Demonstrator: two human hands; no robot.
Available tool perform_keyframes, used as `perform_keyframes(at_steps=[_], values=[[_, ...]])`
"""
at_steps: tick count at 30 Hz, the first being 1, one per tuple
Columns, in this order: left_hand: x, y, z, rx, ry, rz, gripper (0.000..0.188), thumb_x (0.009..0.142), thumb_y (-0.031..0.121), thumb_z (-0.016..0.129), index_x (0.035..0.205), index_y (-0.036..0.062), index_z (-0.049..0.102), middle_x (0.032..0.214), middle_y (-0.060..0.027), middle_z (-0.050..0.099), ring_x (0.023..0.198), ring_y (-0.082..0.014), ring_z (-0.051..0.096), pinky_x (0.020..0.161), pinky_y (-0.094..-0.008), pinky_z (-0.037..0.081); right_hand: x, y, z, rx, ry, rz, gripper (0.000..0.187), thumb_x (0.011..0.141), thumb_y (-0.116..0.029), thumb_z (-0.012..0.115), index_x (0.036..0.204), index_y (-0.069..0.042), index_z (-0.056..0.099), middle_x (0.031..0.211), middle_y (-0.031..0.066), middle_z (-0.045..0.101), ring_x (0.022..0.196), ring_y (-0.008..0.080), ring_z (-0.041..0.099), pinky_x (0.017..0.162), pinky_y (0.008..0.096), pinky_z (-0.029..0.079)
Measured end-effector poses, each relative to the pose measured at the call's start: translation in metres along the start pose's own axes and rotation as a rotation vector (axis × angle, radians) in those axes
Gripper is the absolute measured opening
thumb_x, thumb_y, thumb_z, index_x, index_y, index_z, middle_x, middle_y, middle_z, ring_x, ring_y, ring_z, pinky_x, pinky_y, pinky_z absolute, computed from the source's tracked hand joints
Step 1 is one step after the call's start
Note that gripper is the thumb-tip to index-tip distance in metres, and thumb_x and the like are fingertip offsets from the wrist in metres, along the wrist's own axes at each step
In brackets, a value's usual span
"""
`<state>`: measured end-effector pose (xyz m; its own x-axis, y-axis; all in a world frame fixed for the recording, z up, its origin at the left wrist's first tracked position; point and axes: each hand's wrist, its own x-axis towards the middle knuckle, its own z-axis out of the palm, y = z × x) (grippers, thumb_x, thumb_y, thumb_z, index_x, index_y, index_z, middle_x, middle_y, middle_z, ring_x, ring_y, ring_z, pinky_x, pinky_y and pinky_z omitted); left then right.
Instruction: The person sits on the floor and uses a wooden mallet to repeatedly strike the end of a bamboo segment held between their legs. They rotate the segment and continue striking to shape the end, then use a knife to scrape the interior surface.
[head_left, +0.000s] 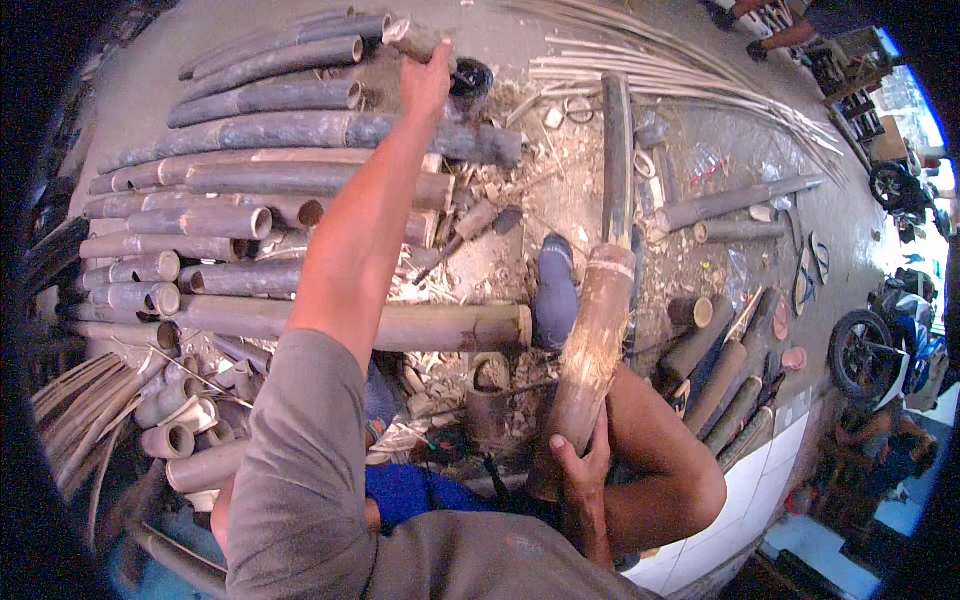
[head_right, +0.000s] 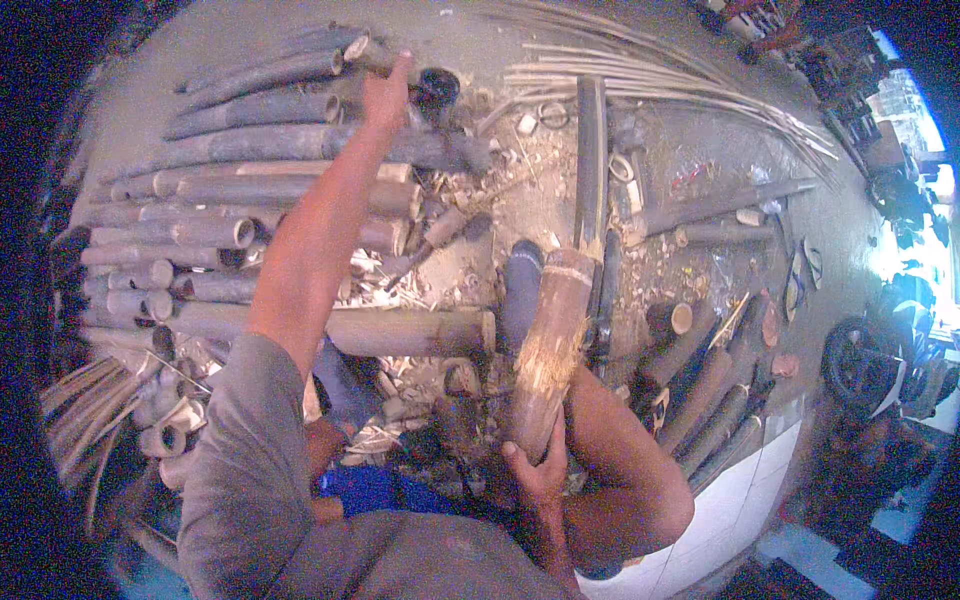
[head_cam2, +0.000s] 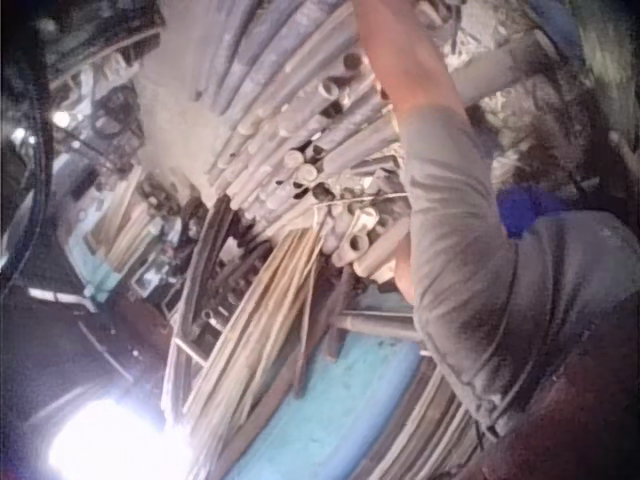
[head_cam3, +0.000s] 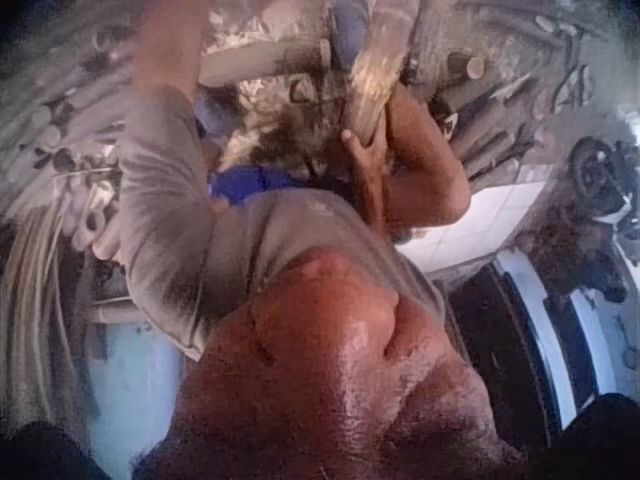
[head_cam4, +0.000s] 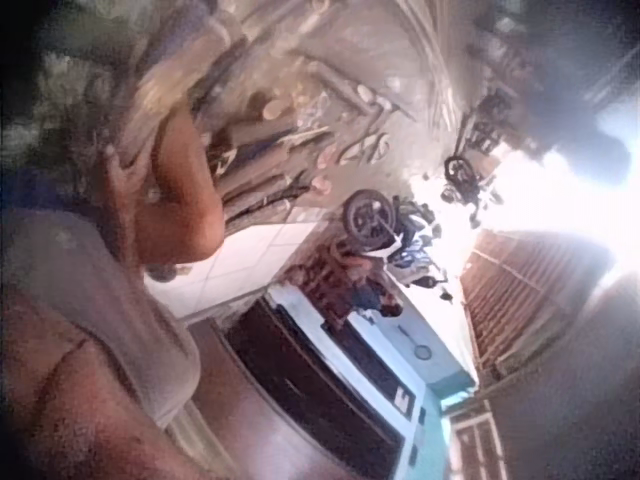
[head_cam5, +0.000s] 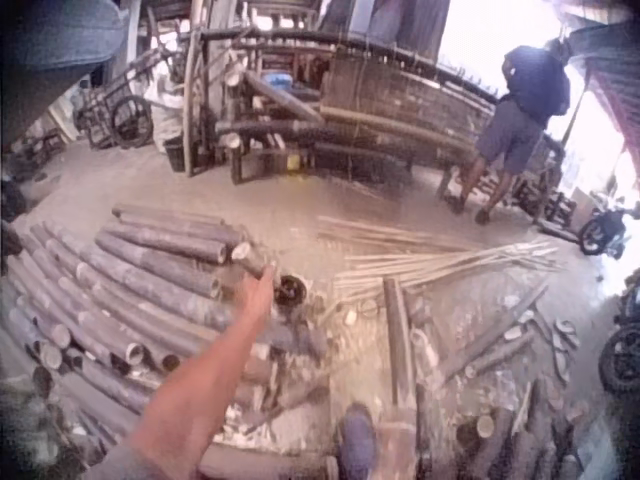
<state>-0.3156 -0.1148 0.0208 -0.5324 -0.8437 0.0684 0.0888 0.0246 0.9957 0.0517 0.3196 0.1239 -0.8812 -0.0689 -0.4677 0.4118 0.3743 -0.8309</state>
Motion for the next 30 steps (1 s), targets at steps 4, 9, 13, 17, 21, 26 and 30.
perform_keyframes(at_steps=[4, 9, 13, 17, 21, 26, 30], values=[[0.003, -0.023, -0.014, -0.091, 0.028, 0.069, 0.063, 0.087, 0.035, 0.077, 0.129, -0.0065, 0.056, 0.124, -0.0163, 0.067, 0.111, -0.028, 0.063, 0.1, -0.0403, 0.046, 0.001, 0.013, -0.004, 0.072, -0.027, 0.029, 0.103, 0.078, -0.028, 0.082, 0.158, 0.004, 0.025, 0.147, 0.0229, 0.049, 0.131, 0.0317, 0.052, 0.112, 0.0424, 0.041], [-0.085, 0.051, -0.042, -0.285, 0.171, 0.082, 0.036, 0.085, 0.019, 0.072, 0.11, -0.006, 0.066, 0.109, -0.0139, 0.07, 0.097, -0.0264, 0.063, 0.09, -0.0407, 0.05, -0.007, 0.013, -0.003, 0.152, 0.028, -0.029, 0.097, 0.077, -0.028, 0.081, 0.154, 0.003, 0.031, 0.137, 0.0201, 0.055, 0.124, 0.0305, 0.056, 0.108, 0.0428, 0.044], [-0.161, 0.024, -0.123, -0.139, 0.091, 0.123, 0.024, 0.087, 0.021, 0.067, 0.095, -0.0019, 0.064, 0.101, -0.0122, 0.068, 0.097, -0.0263, 0.063, 0.088, -0.0421, 0.052, -0.018, 0.008, -0.009, 0.196, -0.021, -0.1, 0.088, 0.08, -0.023, 0.075, 0.153, 0.003, 0.033, 0.135, 0.0188, 0.057, 0.125, 0.0294, 0.055, 0.109, 0.0416, 0.042], [-0.258, 0.018, -0.18, -0.6, 0.122, -0.373, 0.027, 0.084, 0.018, 0.073, 0.102, 0.0002, 0.062, 0.101, -0.0072, 0.065, 0.09, -0.0209, 0.06, 0.088, -0.0358, 0.047, -0.027, 0.001, 0.0, 0.13, -0.047, -0.145, 0.079, 0.085, -0.02, 0.071, 0.152, 0.003, 0.035, 0.139, 0.02, 0.056, 0.126, 0.0305, 0.055, 0.111, 0.0405, 0.041], [-0.312, 0.011, -0.201, -0.645, 0.124, -0.466, 0.024, 0.084, 0.016, 0.074, 0.1, 0.0015, 0.064, 0.101, -0.0063, 0.066, 0.089, -0.0189, 0.06, 0.088, -0.0358, 0.047, -0.041, 0.015, 0.005, 0.046, -0.05, -0.182, 0.08, 0.086, -0.022, 0.073, 0.153, 0.002, 0.036, 0.141, 0.0209, 0.055, 0.129, 0.0296, 0.055, 0.112, 0.0407, 0.041], [-0.33, -0.003, -0.207, -0.522, 0.129, -0.372, 0.033, 0.083, 0.017, 0.076, 0.108, 0.0006, 0.063, 0.104, -0.0051, 0.065, 0.091, -0.018, 0.06, 0.089, -0.0358, 0.046, -0.052, 0.008, 0.006, 0.002, -0.119, -0.27, 0.079, 0.087, -0.021, 0.073, 0.153, 0.002, 0.036, 0.141, 0.0202, 0.055, 0.129, 0.0291, 0.055, 0.112, 0.0402, 0.041], [-0.339, 0.011, -0.203, -0.437, 0.098, -0.418, 0.036, 0.083, 0.019, 0.076, 0.111, -0.0003, 0.062, 0.106, -0.0056, 0.065, 0.095, -0.0186, 0.059, 0.09, -0.0356, 0.046, -0.054, 0.012, 0.005, -0.022, -0.113, -0.315, 0.08, 0.086, -0.02, 0.074, 0.153, 0.002, 0.035, 0.141, 0.0192, 0.055, 0.129, 0.0286, 0.056, 0.112, 0.0402, 0.04]])
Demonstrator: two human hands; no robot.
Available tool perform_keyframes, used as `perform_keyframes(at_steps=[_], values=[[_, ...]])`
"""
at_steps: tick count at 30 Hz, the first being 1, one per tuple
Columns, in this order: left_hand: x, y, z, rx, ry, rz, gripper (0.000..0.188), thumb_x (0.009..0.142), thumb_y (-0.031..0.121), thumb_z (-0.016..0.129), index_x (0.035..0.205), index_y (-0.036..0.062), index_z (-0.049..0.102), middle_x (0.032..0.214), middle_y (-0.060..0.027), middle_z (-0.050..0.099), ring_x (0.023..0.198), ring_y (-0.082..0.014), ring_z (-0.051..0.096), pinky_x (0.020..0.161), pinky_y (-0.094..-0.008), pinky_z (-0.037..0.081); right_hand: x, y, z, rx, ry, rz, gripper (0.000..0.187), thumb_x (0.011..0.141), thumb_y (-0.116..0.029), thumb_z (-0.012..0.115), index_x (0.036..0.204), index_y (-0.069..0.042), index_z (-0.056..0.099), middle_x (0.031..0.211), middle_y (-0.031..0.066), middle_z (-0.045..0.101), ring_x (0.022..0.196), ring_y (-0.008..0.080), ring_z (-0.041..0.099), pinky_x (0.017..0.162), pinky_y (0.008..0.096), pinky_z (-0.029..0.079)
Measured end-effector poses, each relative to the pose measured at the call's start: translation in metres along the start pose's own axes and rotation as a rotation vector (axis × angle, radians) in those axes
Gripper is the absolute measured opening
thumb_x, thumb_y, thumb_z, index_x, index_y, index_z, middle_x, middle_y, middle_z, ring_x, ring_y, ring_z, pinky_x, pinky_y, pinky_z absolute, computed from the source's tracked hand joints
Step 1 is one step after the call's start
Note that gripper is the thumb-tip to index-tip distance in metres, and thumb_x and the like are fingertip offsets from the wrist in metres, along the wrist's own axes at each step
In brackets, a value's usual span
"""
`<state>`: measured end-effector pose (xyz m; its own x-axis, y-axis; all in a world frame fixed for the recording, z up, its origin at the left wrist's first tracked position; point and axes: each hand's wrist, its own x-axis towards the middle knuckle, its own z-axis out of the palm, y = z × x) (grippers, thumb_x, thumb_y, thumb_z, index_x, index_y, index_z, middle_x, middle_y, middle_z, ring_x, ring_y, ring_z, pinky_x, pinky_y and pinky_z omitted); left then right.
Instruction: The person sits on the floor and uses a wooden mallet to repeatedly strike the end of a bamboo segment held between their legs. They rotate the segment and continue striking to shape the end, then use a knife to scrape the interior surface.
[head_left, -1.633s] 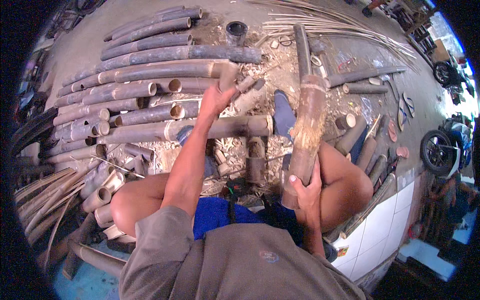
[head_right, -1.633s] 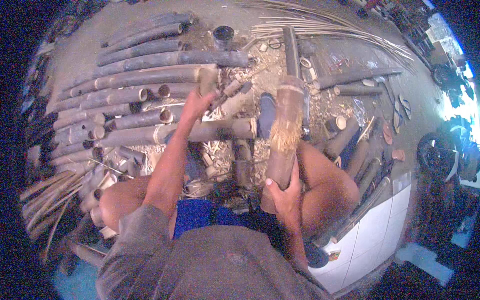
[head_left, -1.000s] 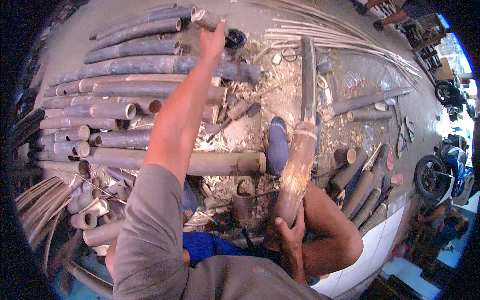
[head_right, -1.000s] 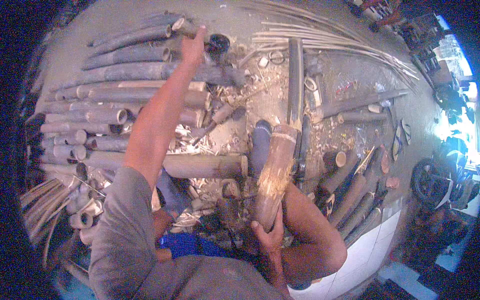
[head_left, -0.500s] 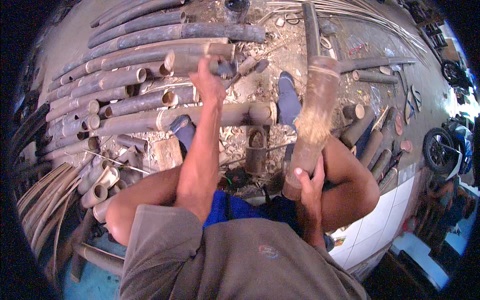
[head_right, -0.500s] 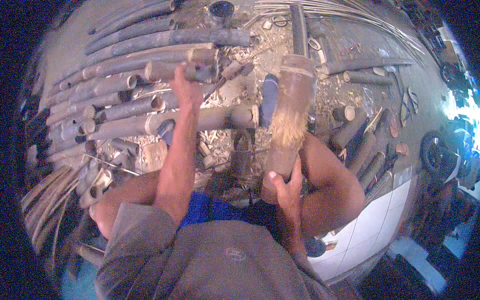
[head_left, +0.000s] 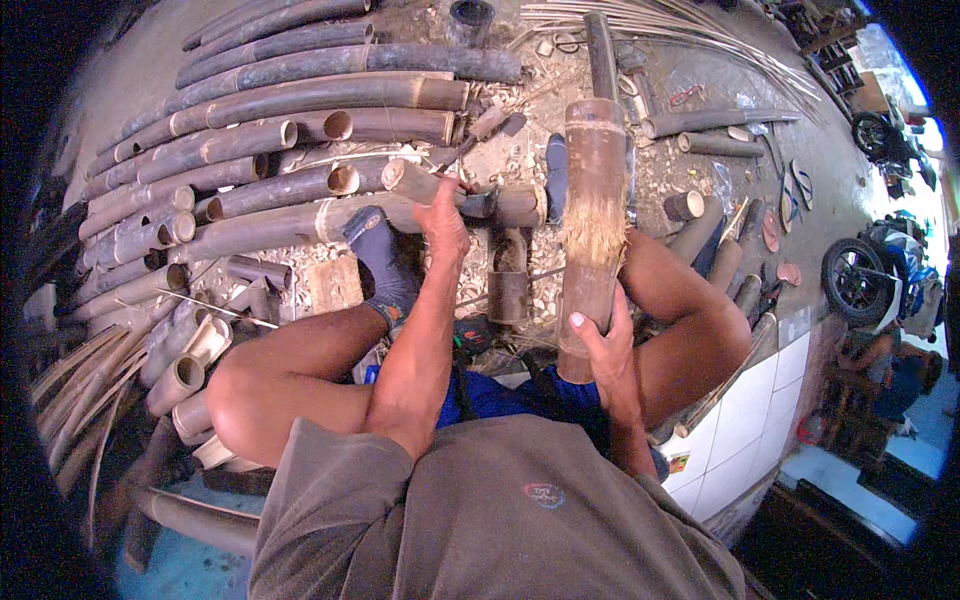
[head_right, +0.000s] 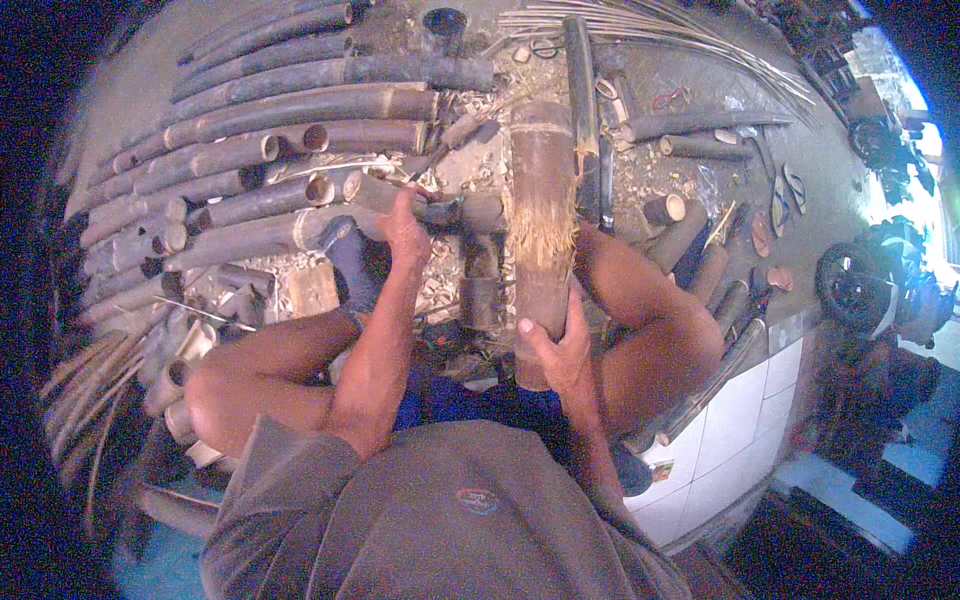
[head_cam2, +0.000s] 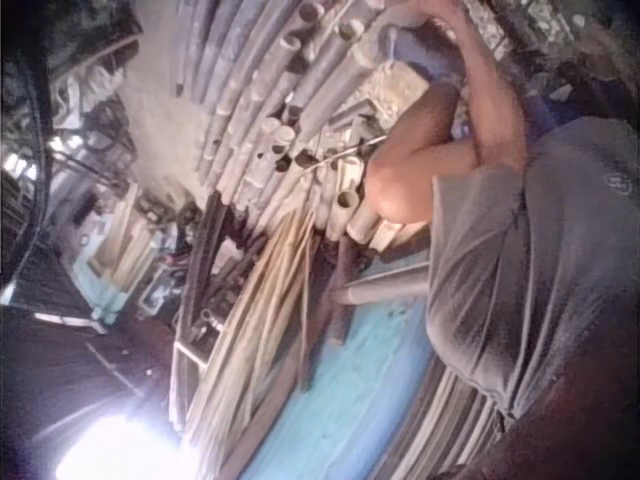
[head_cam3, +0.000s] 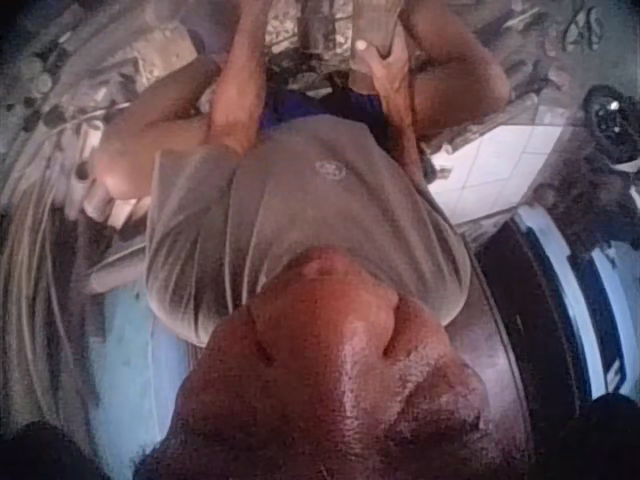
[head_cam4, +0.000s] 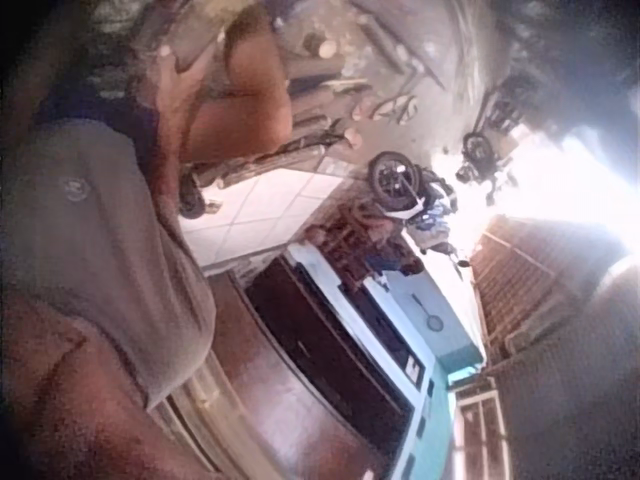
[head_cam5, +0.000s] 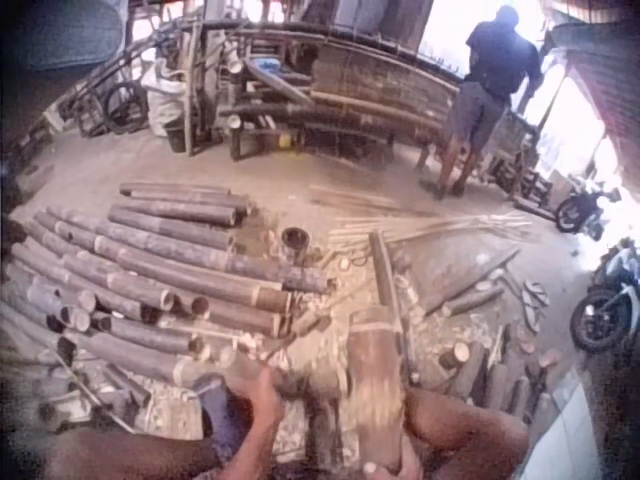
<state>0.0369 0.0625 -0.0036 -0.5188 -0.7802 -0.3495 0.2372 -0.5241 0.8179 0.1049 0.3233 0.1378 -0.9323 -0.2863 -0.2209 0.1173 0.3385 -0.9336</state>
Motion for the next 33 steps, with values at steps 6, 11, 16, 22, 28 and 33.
perform_keyframes(at_steps=[6, 11, 16, 22, 28, 33], values=[[-0.007, 0.011, 0.007, 0.117, -0.008, 0.021, 0.037, 0.082, 0.023, 0.075, 0.108, -0.0013, 0.062, 0.108, -0.0092, 0.066, 0.097, -0.0238, 0.06, 0.092, -0.0393, 0.046, 0.0, -0.015, 0.002, 0.004, -0.01, 0.049, 0.082, 0.086, -0.021, 0.075, 0.153, 0.001, 0.034, 0.141, 0.0188, 0.056, 0.129, 0.0283, 0.056, 0.112, 0.0404, 0.04], [-0.006, 0.01, 0.004, 0.088, -0.009, 0.061, 0.038, 0.084, 0.025, 0.075, 0.109, -0.001, 0.062, 0.109, -0.0087, 0.065, 0.097, -0.0232, 0.06, 0.091, -0.0387, 0.047, 0.004, -0.01, 0.002, -0.024, -0.03, 0.025, 0.083, 0.085, -0.023, 0.075, 0.154, 0.001, 0.034, 0.14, 0.0195, 0.056, 0.128, 0.0287, 0.056, 0.112, 0.0409, 0.041], [-0.009, 0.006, 0.006, 0.061, 0.012, 0.014, 0.036, 0.085, 0.023, 0.074, 0.108, -0.0015, 0.062, 0.106, -0.0088, 0.065, 0.096, -0.023, 0.06, 0.089, -0.0387, 0.048, 0.008, -0.014, 0.006, -0.077, -0.068, 0.007, 0.084, 0.085, -0.025, 0.076, 0.153, 0.002, 0.034, 0.139, 0.0203, 0.056, 0.128, 0.0292, 0.056, 0.111, 0.0415, 0.042], [-0.014, -0.01, 0.011, 0.053, 0.046, 0.06, 0.031, 0.086, 0.02, 0.076, 0.106, 0.0003, 0.063, 0.097, -0.0044, 0.066, 0.086, -0.017, 0.06, 0.081, -0.0342, 0.049, 0.011, -0.014, 0.006, -0.092, -0.048, -0.019, 0.086, 0.084, -0.026, 0.077, 0.153, 0.002, 0.035, 0.14, 0.0225, 0.056, 0.129, 0.03, 0.056, 0.111, 0.0413, 0.042], [-0.003, -0.035, 0.004, -0.162, -0.032, -0.117, 0.027, 0.088, 0.019, 0.073, 0.103, 0.0005, 0.062, 0.086, -0.0059, 0.065, 0.074, -0.0177, 0.061, 0.069, -0.0337, 0.051, 0.034, -0.056, 0.007, -0.218, -0.042, -0.049, 0.09, 0.08, -0.026, 0.079, 0.154, 0.001, 0.035, 0.14, 0.0225, 0.058, 0.128, 0.0318, 0.058, 0.11, 0.0411, 0.043], [-0.053, 0.004, 0.076, -0.205, -0.134, -0.005, 0.031, 0.088, 0.024, 0.073, 0.103, -0.0004, 0.062, 0.085, -0.0087, 0.067, 0.074, -0.0187, 0.061, 0.074, -0.0352, 0.052, 0.036, -0.077, -0.002, -0.275, 0.015, -0.092, 0.094, 0.078, -0.027, 0.081, 0.155, -0.001, 0.034, 0.139, 0.0218, 0.059, 0.127, 0.0315, 0.059, 0.111, 0.0415, 0.043]])
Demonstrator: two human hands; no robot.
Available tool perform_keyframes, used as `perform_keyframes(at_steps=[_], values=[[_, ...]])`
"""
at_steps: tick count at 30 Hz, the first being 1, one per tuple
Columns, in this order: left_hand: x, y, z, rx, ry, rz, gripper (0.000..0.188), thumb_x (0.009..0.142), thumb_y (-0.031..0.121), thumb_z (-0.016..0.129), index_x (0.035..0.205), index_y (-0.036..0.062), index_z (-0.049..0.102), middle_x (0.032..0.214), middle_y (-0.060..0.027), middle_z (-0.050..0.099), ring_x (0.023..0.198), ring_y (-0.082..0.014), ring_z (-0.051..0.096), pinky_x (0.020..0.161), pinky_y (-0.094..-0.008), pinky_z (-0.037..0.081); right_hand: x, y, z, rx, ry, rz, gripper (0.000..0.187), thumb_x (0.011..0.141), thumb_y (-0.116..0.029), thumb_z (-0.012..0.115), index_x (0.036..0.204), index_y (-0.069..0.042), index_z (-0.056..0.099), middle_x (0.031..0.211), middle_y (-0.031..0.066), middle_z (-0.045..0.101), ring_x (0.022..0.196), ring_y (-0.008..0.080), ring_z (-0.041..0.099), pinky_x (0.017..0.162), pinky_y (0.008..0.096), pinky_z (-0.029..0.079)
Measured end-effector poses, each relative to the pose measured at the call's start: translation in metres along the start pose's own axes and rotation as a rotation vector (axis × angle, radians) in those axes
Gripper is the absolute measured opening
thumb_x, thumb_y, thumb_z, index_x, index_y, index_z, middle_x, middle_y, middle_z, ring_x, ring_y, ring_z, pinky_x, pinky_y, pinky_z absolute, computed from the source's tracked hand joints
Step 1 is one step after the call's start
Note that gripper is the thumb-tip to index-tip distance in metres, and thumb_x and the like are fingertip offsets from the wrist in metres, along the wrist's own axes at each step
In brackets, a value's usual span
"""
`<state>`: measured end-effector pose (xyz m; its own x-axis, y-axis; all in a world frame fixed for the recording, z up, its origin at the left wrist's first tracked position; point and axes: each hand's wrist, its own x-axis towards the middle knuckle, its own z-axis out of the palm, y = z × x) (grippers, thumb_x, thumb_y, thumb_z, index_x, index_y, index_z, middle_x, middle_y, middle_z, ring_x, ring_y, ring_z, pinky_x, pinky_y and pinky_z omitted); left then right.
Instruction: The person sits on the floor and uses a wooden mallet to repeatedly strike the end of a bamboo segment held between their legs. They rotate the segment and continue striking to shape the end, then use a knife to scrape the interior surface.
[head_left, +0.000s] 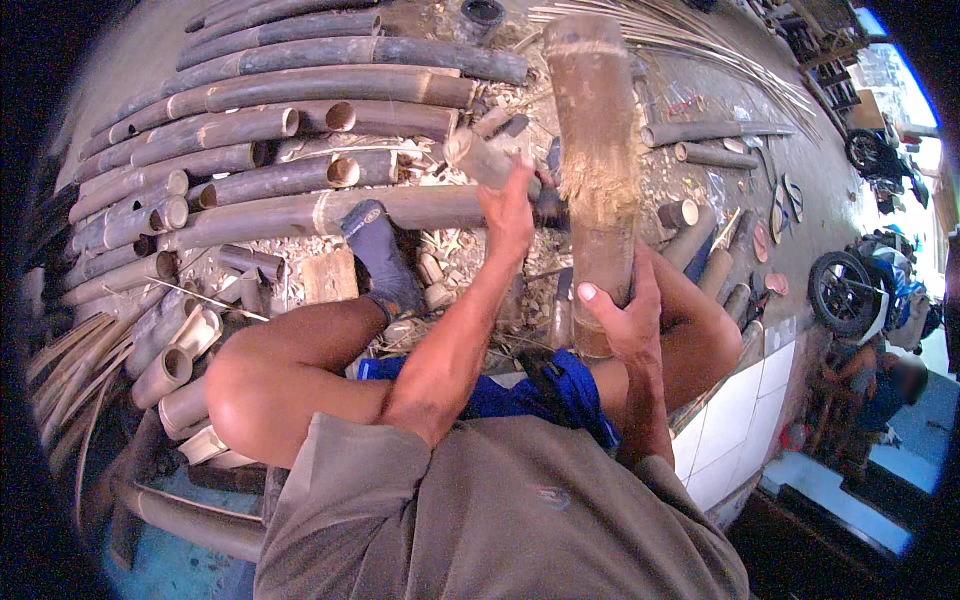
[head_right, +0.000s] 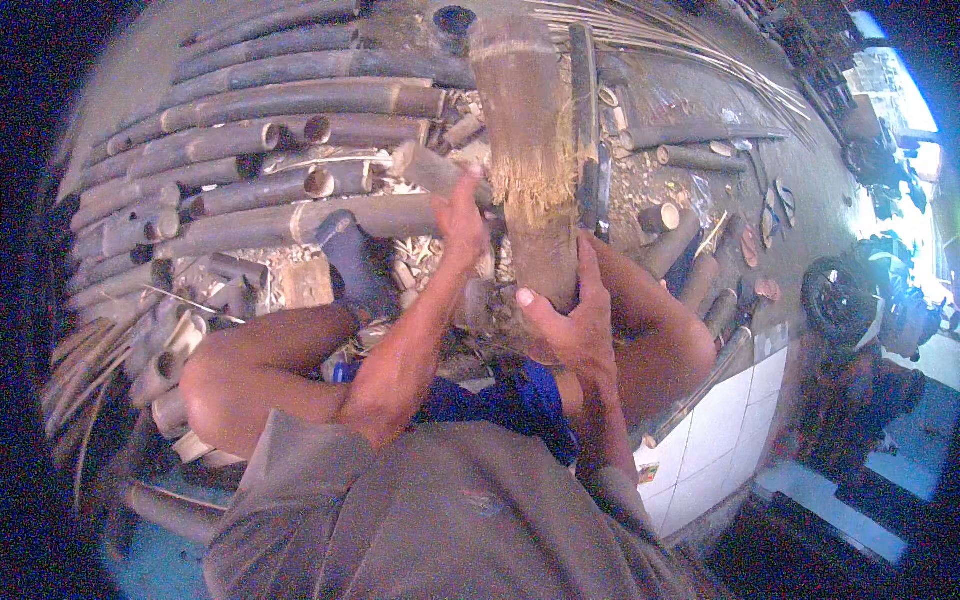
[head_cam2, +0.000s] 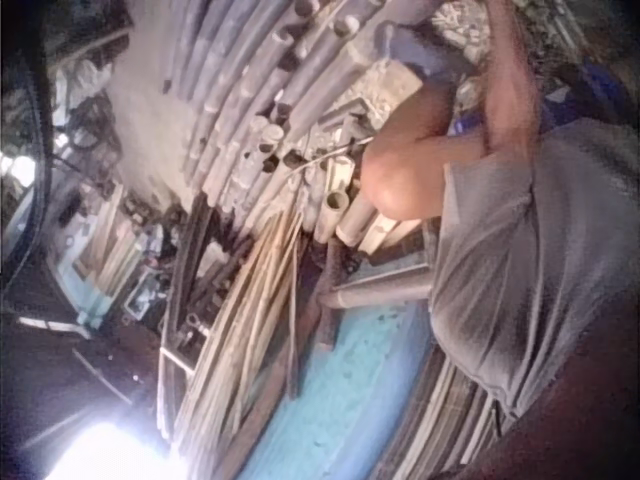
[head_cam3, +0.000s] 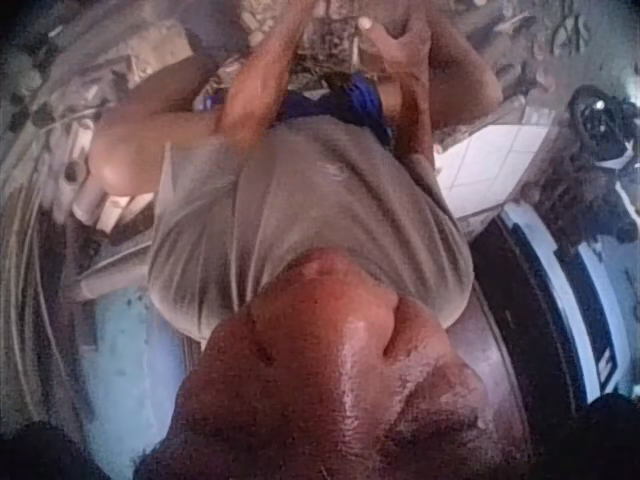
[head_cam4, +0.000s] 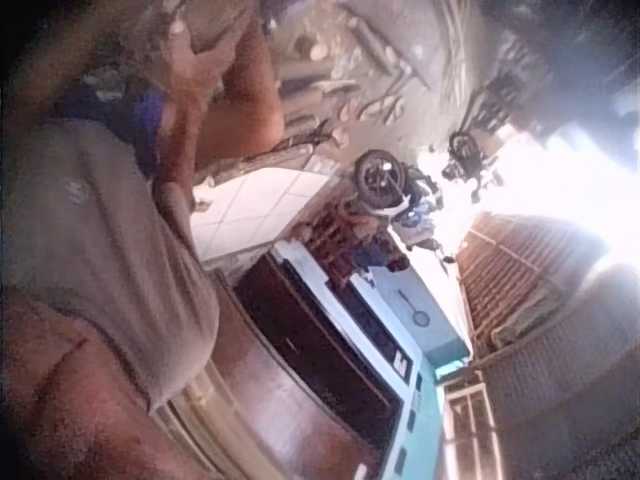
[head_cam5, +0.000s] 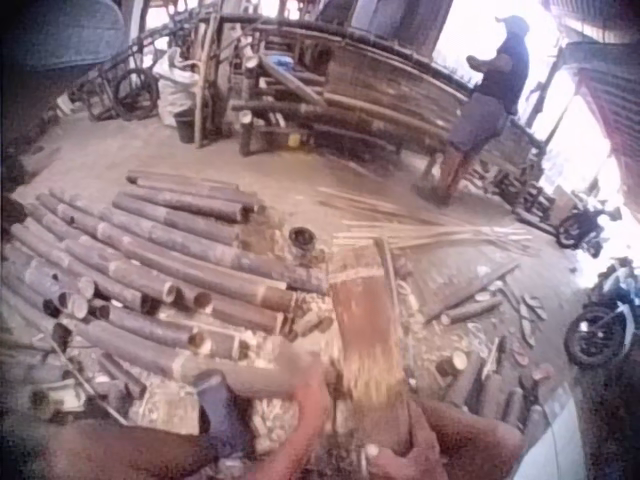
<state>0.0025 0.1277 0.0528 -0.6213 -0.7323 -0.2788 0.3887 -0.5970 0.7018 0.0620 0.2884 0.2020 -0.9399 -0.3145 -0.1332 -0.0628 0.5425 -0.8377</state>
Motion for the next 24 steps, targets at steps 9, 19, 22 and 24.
perform_keyframes(at_steps=[9, 19, 22, 24], values=[[0.052, 0.06, -0.051, 0.319, 0.187, 0.165, 0.028, 0.088, 0.023, 0.075, 0.101, -0.0004, 0.066, 0.097, -0.006, 0.067, 0.086, -0.0177, 0.06, 0.084, -0.0355, 0.048, -0.02, 0.02, -0.016, 0.103, 0.106, 0.057, 0.097, 0.078, -0.024, 0.082, 0.157, 0.0, 0.03, 0.141, 0.0244, 0.057, 0.128, 0.0334, 0.059, 0.111, 0.0422, 0.044], [0.025, 0.028, -0.056, 0.282, 0.116, 0.05, 0.021, 0.088, 0.013, 0.076, 0.102, 0.0028, 0.064, 0.091, -0.0025, 0.066, 0.08, -0.0138, 0.061, 0.074, -0.0313, 0.05, -0.009, 0.004, -0.002, -0.051, -0.032, 0.003, 0.1, 0.076, -0.022, 0.085, 0.158, -0.007, 0.03, 0.138, 0.0248, 0.061, 0.126, 0.0332, 0.062, 0.109, 0.0422, 0.047], [0.026, 0.027, -0.057, 0.309, 0.103, 0.033, 0.028, 0.088, 0.016, 0.077, 0.108, 0.0018, 0.064, 0.095, -0.0043, 0.067, 0.083, -0.0164, 0.061, 0.075, -0.0331, 0.05, -0.007, 0.005, 0.001, -0.057, -0.047, -0.04, 0.1, 0.076, -0.023, 0.085, 0.158, -0.007, 0.031, 0.136, 0.0248, 0.062, 0.125, 0.0339, 0.063, 0.107, 0.0423, 0.048], [0.028, 0.021, -0.065, 0.325, 0.089, 0.038, 0.033, 0.088, 0.019, 0.077, 0.112, 0.0013, 0.063, 0.098, -0.0053, 0.067, 0.085, -0.0178, 0.061, 0.075, -0.034, 0.049, -0.007, 0.005, 0.003, -0.066, -0.05, -0.07, 0.099, 0.076, -0.024, 0.085, 0.158, -0.007, 0.031, 0.135, 0.0248, 0.062, 0.124, 0.034, 0.063, 0.107, 0.0423, 0.048]])
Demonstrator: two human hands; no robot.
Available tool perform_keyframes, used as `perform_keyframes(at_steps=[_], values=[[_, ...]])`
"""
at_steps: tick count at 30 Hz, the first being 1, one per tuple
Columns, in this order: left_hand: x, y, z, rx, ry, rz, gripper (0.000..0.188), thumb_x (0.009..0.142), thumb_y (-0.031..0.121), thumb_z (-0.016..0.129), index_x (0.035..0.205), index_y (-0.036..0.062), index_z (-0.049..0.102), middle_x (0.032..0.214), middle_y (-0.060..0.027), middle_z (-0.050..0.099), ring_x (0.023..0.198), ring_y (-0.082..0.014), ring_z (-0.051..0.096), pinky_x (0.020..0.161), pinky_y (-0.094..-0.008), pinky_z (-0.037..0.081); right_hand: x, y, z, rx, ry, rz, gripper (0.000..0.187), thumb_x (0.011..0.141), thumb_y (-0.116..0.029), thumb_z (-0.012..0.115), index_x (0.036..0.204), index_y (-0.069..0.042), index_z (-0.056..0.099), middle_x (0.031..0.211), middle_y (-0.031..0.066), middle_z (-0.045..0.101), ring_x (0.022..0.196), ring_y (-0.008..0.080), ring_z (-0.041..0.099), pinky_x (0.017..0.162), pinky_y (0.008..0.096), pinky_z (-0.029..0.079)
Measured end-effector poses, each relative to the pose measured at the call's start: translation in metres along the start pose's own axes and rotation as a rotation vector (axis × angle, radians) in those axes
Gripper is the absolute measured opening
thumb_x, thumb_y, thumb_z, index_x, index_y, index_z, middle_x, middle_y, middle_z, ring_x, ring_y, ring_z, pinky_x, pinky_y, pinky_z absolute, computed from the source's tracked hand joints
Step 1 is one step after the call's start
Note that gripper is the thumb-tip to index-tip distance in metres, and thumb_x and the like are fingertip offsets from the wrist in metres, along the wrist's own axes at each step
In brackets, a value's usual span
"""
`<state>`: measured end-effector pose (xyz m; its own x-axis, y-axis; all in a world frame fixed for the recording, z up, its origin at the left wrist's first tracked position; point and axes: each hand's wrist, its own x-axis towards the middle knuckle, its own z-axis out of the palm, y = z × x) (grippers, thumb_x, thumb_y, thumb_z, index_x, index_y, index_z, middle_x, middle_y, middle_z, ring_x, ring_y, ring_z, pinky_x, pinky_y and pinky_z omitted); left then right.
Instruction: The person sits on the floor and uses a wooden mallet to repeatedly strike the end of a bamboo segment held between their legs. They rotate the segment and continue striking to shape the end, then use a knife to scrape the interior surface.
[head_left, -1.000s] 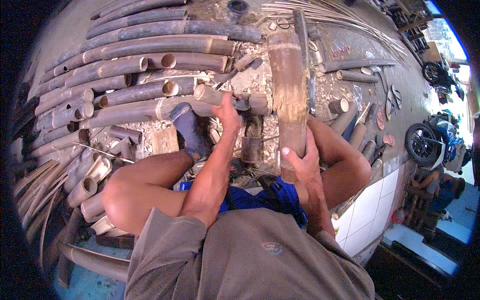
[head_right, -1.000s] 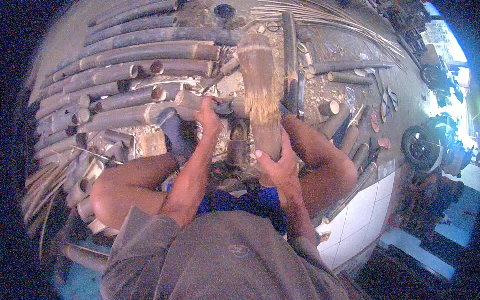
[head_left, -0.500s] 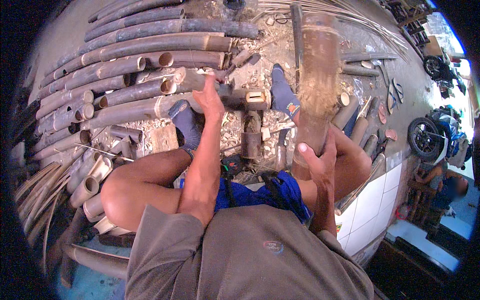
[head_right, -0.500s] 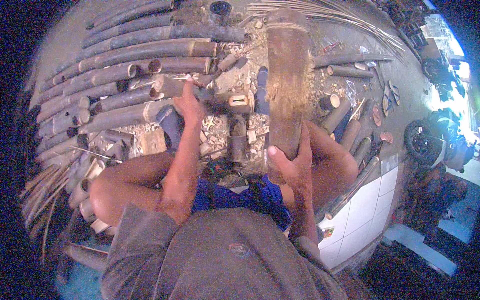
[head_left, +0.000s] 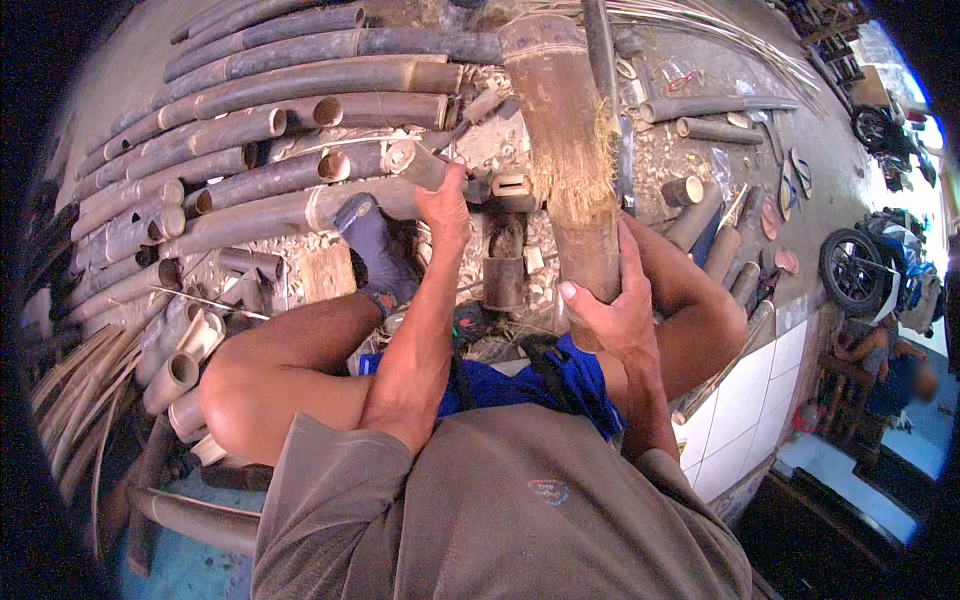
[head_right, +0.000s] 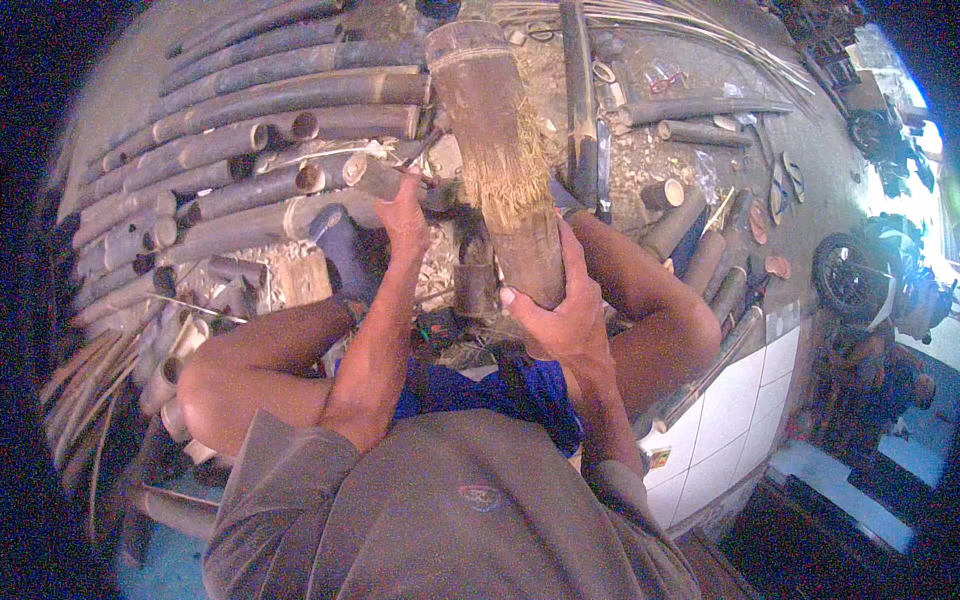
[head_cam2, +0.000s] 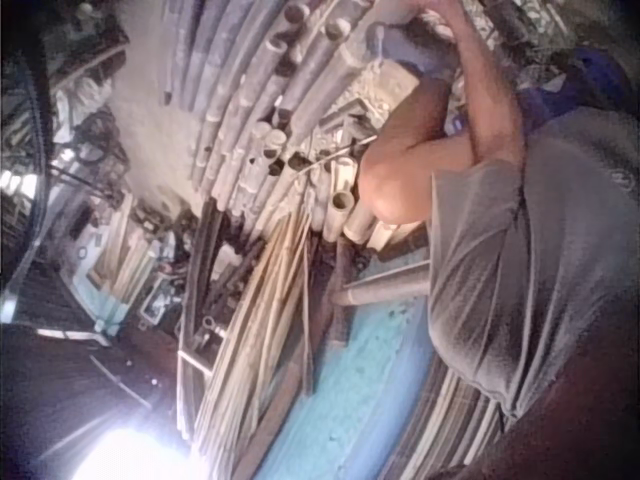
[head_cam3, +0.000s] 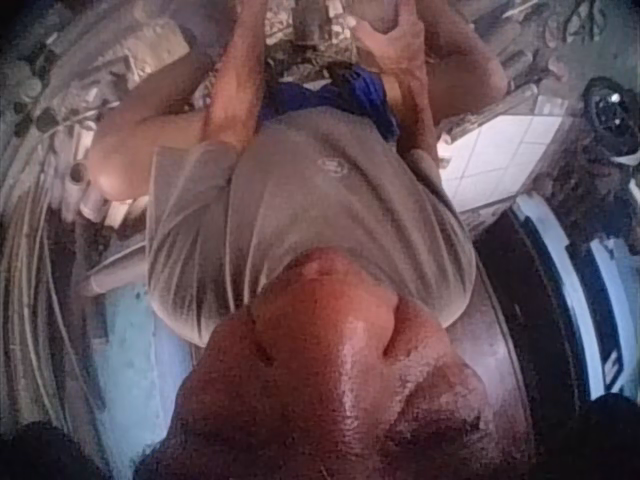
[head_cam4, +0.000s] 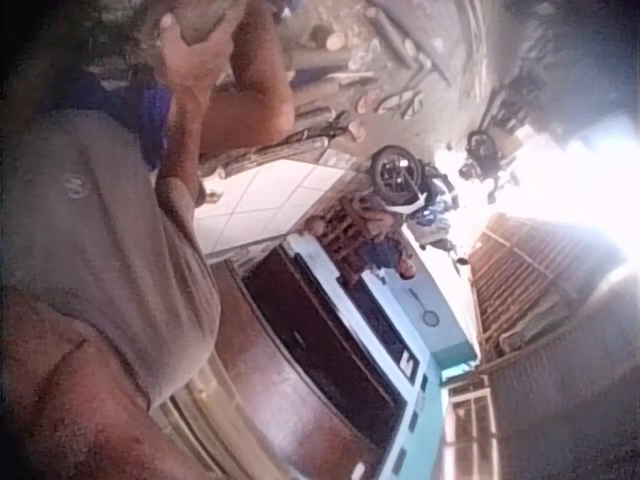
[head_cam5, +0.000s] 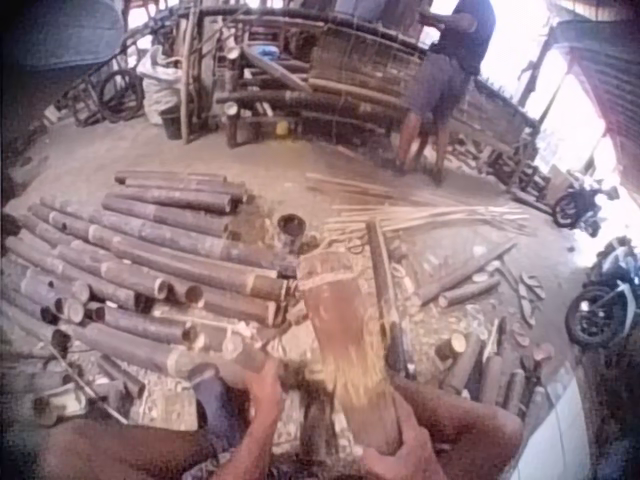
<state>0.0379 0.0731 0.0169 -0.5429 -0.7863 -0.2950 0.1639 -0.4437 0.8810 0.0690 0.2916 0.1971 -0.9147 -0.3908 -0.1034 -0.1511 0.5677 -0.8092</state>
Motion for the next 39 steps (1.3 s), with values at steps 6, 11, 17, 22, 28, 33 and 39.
perform_keyframes(at_steps=[6, 11, 17, 22, 28, 33, 39], values=[[0.003, -0.008, -0.004, 0.009, 0.005, 0.009, 0.033, 0.088, 0.018, 0.076, 0.113, 0.0012, 0.062, 0.101, -0.0058, 0.066, 0.087, -0.0181, 0.061, 0.074, -0.0344, 0.049, -0.002, 0.002, 0.003, 0.018, -0.011, 0.048, 0.098, 0.077, -0.025, 0.084, 0.157, -0.005, 0.031, 0.135, 0.0251, 0.063, 0.123, 0.0332, 0.064, 0.106, 0.0419, 0.048], [-0.001, -0.001, 0.0, -0.004, 0.02, -0.018, 0.032, 0.088, 0.017, 0.075, 0.113, 0.0009, 0.062, 0.101, -0.0054, 0.066, 0.087, -0.0187, 0.062, 0.076, -0.035, 0.05, -0.003, 0.01, 0.005, 0.024, 0.002, -0.001, 0.097, 0.077, -0.025, 0.083, 0.157, -0.004, 0.032, 0.134, 0.0249, 0.063, 0.123, 0.0334, 0.064, 0.106, 0.0416, 0.048], [-0.006, -0.003, -0.002, 0.033, -0.046, 0.137, 0.014, 0.088, 0.012, 0.074, 0.089, 0.0028, 0.065, 0.084, -0.0015, 0.067, 0.077, -0.013, 0.06, 0.073, -0.0311, 0.048, 0.005, -0.004, 0.0, -0.043, -0.036, -0.029, 0.099, 0.077, -0.023, 0.083, 0.158, -0.003, 0.03, 0.135, 0.0275, 0.061, 0.125, 0.0347, 0.063, 0.106, 0.043, 0.048], [-0.003, -0.01, 0.0, 0.143, -0.033, 0.208, 0.011, 0.091, 0.011, 0.073, 0.088, 0.0026, 0.065, 0.083, 0.0, 0.066, 0.076, -0.0126, 0.061, 0.073, -0.0303, 0.049, 0.059, -0.062, -0.022, -0.155, -0.039, -0.404, 0.103, 0.077, -0.023, 0.084, 0.16, -0.006, 0.027, 0.142, 0.0252, 0.057, 0.128, 0.0325, 0.061, 0.108, 0.0402, 0.046], [0.009, -0.047, -0.005, -0.138, -0.049, 0.162, 0.021, 0.09, 0.008, 0.072, 0.108, -0.0016, 0.064, 0.1, -0.0048, 0.068, 0.091, -0.0158, 0.063, 0.084, -0.0304, 0.049, 0.118, -0.098, -0.014, -0.789, -0.372, -0.658, 0.095, 0.077, -0.031, 0.081, 0.159, -0.029, 0.033, 0.109, 0.0249, 0.067, 0.093, 0.0401, 0.07, 0.076, 0.0479, 0.058], [0.023, -0.059, -0.025, 0.144, -0.209, 0.297, 0.039, 0.09, 0.01, 0.075, 0.123, -0.0034, 0.059, 0.116, -0.0076, 0.067, 0.102, -0.0174, 0.061, 0.094, -0.0341, 0.049, 0.129, -0.158, 0.0, -0.674, -0.257, -0.898, 0.088, 0.077, -0.042, 0.079, 0.155, -0.036, 0.039, 0.091, 0.0207, 0.069, 0.078, 0.0398, 0.071, 0.064, 0.0491, 0.059], [0.005, -0.027, -0.008, 0.113, -0.088, 0.158, 0.035, 0.087, 0.008, 0.076, 0.117, -0.0062, 0.064, 0.116, -0.0098, 0.07, 0.102, -0.019, 0.063, 0.095, -0.0345, 0.049, 0.138, -0.126, 0.004, -0.82, -0.421, -0.786, 0.09, 0.077, -0.049, 0.079, 0.156, -0.035, 0.038, 0.087, 0.0193, 0.07, 0.072, 0.0403, 0.071, 0.06, 0.0459, 0.058]])
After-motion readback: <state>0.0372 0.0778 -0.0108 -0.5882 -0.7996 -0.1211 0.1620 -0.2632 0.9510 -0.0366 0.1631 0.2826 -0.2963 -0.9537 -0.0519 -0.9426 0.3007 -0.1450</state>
